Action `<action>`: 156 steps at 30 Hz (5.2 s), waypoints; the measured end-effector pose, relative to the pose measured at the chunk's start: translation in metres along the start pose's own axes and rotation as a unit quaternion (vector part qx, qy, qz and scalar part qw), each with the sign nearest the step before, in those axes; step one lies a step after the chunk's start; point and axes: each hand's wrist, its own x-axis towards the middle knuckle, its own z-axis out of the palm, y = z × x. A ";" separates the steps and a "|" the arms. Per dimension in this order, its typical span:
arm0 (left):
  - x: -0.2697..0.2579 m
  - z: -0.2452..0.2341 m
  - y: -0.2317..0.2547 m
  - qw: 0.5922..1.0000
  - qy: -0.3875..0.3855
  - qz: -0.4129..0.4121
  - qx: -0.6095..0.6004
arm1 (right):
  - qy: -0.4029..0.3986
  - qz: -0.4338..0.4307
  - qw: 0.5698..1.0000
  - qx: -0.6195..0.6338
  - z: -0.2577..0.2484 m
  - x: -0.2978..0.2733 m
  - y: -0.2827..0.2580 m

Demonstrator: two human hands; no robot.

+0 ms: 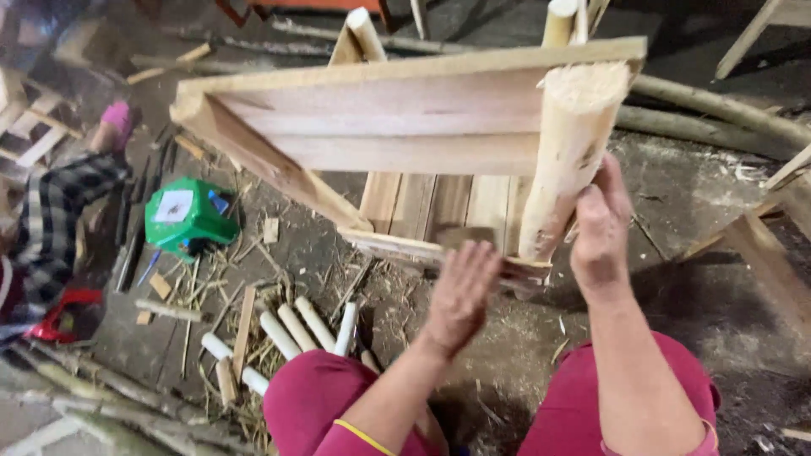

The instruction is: The person sands a wooden chair using a sanding block, smoothing the legs, seat, and backrest. They rotate the chair to access different sides and continue sanding the frame and joints.

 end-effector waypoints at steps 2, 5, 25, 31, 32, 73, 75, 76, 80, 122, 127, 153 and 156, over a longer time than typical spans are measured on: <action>-0.014 -0.028 -0.041 0.998 0.011 -0.056 0.012 | -0.024 0.011 1.000 -0.010 -0.012 -0.006 0.006; -0.020 -0.062 -0.084 0.981 0.006 -0.185 0.053 | -0.035 0.031 0.998 -0.032 -0.009 -0.003 -0.006; -0.043 -0.085 -0.085 0.713 0.270 -0.642 -0.080 | -0.057 -0.065 0.994 -0.069 0.008 0.002 -0.029; -0.015 -0.053 -0.089 0.856 0.090 -0.497 -0.110 | -0.015 -0.046 0.996 -0.069 0.005 -0.003 -0.019; -0.012 -0.052 -0.083 0.836 0.088 -0.518 -0.156 | -0.016 -0.045 0.996 -0.070 0.005 -0.004 -0.018; -0.040 0.023 0.026 0.798 0.030 -0.526 -0.292 | -0.032 -0.076 0.992 -0.100 0.009 -0.003 -0.024; -0.046 0.035 0.032 0.830 0.018 -0.480 -0.282 | -0.044 -0.074 0.993 -0.083 0.007 -0.002 -0.022; -0.045 0.025 0.022 0.829 0.018 -0.481 -0.284 | -0.045 -0.073 0.993 -0.085 0.008 -0.003 -0.021; -0.053 0.010 -0.023 0.688 0.099 -0.675 -0.248 | -0.037 -0.044 0.995 -0.079 0.007 -0.001 -0.017; 0.120 -0.025 0.041 0.961 0.171 0.036 -0.214 | -0.161 0.084 0.960 0.214 -0.029 0.001 -0.035; 0.062 0.011 0.033 0.970 0.189 0.036 -0.151 | -0.112 0.011 0.985 0.132 -0.027 -0.006 -0.009; 0.185 -0.129 -0.130 0.947 0.296 0.094 0.080 | -0.086 0.039 0.987 0.130 -0.011 -0.003 -0.026; 0.200 -0.122 -0.079 0.875 0.290 -0.150 -0.357 | -0.101 0.058 0.986 0.122 -0.010 -0.002 -0.032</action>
